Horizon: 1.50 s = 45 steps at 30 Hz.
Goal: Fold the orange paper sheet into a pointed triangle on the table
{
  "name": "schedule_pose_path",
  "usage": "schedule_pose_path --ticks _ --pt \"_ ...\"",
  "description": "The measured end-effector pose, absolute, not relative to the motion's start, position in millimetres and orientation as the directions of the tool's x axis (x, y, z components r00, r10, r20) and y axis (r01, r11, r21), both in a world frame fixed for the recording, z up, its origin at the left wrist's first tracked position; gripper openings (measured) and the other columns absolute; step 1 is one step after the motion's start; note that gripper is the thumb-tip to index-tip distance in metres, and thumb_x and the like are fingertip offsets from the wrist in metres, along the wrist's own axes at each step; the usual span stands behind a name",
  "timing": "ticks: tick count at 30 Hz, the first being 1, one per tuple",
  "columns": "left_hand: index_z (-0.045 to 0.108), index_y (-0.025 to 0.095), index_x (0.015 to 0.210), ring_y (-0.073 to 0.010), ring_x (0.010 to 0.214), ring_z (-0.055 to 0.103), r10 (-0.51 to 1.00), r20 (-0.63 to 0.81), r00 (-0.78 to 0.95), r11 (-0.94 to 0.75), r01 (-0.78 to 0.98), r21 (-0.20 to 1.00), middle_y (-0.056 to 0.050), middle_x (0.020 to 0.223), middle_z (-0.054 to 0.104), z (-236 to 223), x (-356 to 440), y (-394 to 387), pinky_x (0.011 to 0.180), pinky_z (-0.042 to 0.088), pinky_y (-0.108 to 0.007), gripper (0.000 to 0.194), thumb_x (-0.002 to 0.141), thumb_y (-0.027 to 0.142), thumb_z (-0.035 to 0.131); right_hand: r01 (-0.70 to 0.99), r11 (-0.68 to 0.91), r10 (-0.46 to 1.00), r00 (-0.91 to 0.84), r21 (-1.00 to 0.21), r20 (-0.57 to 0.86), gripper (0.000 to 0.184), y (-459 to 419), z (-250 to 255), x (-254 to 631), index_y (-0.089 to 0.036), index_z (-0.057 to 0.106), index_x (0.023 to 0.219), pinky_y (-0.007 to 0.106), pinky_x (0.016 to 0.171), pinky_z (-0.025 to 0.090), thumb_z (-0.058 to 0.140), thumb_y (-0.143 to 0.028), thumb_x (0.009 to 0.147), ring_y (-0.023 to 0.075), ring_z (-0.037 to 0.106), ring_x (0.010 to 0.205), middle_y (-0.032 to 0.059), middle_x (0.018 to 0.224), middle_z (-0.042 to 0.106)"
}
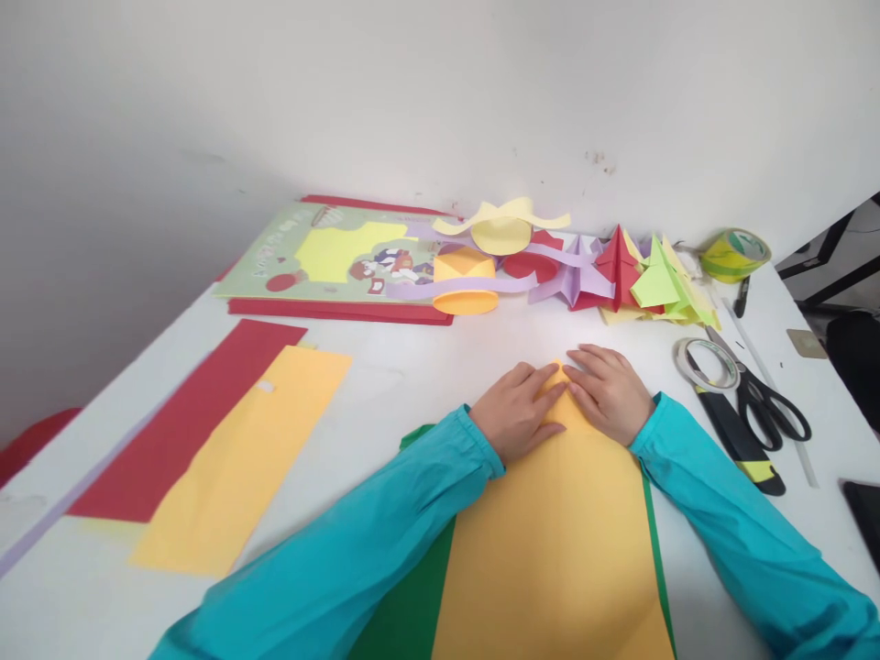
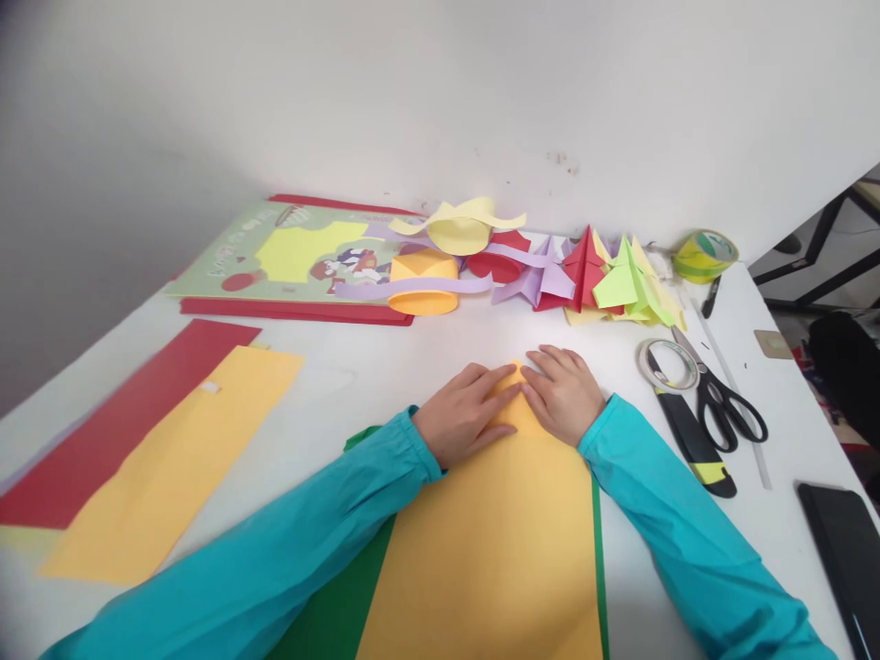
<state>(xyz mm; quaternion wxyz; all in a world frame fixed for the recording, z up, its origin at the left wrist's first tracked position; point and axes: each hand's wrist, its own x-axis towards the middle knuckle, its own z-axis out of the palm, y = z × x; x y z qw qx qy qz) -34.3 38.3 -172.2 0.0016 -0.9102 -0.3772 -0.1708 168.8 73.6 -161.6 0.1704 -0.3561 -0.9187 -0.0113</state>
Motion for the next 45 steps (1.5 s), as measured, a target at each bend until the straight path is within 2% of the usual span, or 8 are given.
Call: schedule_pose_path --ticks 7,20,28,36,41,45 --pt "0.055 0.005 0.121 -0.0294 0.096 0.051 0.69 0.305 0.656 -0.712 0.69 0.127 -0.023 0.129 0.05 -173.0 -35.1 38.1 0.087 0.047 -0.047 0.052 0.088 0.045 0.05 0.643 0.761 0.616 -0.677 -0.082 0.402 0.03 72.9 -165.5 171.2 -0.014 0.065 0.11 0.044 0.096 0.042 0.043 -0.025 0.093 0.0274 0.05 0.118 0.0114 0.121 0.062" --pt "0.052 0.003 0.124 -0.0297 0.098 0.052 0.704 0.246 0.666 -0.703 0.704 0.106 -0.022 0.133 0.048 -171.7 -34.3 38.5 0.09 0.045 -0.045 0.056 0.088 0.046 0.049 0.665 0.744 0.643 -0.693 -0.054 0.325 0.034 70.1 -165.9 170.2 -0.015 0.062 0.117 0.047 0.098 0.038 0.041 -0.029 0.095 0.0277 0.045 0.123 0.0131 0.128 0.057" --pt "0.052 0.002 0.124 -0.029 0.099 0.054 0.71 0.192 0.678 -0.697 0.716 0.05 -0.022 0.135 0.048 -167.5 -32.0 38.7 0.09 0.044 -0.043 0.056 0.089 0.046 0.049 0.646 0.762 0.59 -0.67 -0.038 0.451 0.025 69.9 -164.8 172.8 -0.017 0.07 0.1 0.042 0.094 0.042 0.049 -0.026 0.091 0.0263 0.052 0.114 0.0092 0.113 0.066" --pt "0.053 0.002 0.123 -0.0289 0.1 0.054 0.72 0.167 0.674 -0.686 0.727 0.023 -0.021 0.136 0.048 -165.4 -30.8 38.6 0.091 0.043 -0.041 0.056 0.087 0.046 0.053 0.647 0.762 0.562 -0.656 -0.008 0.504 0.021 60.8 -163.3 180.9 -0.017 0.071 0.092 0.042 0.092 0.043 0.051 -0.024 0.089 0.0256 0.055 0.109 0.0073 0.105 0.069" --pt "0.053 0.002 0.123 -0.0292 0.102 0.053 0.719 0.16 0.676 -0.687 0.726 0.021 -0.021 0.137 0.047 -164.9 -30.3 37.9 0.092 0.042 -0.04 0.055 0.088 0.045 0.051 0.653 0.757 0.564 -0.655 0.0 0.503 0.02 52.5 -161.1 189.6 -0.017 0.071 0.092 0.042 0.093 0.041 0.052 -0.023 0.089 0.0248 0.055 0.109 0.0063 0.105 0.069" --pt "0.052 0.002 0.124 -0.0294 0.104 0.052 0.723 0.172 0.669 -0.683 0.73 0.029 -0.021 0.136 0.047 -165.9 -29.5 36.9 0.092 0.043 -0.04 0.055 0.088 0.044 0.051 0.675 0.737 0.59 -0.657 0.019 0.468 0.023 53.0 -159.4 187.8 -0.019 0.07 0.095 0.043 0.095 0.039 0.048 -0.026 0.091 0.0256 0.053 0.113 0.0065 0.114 0.067"
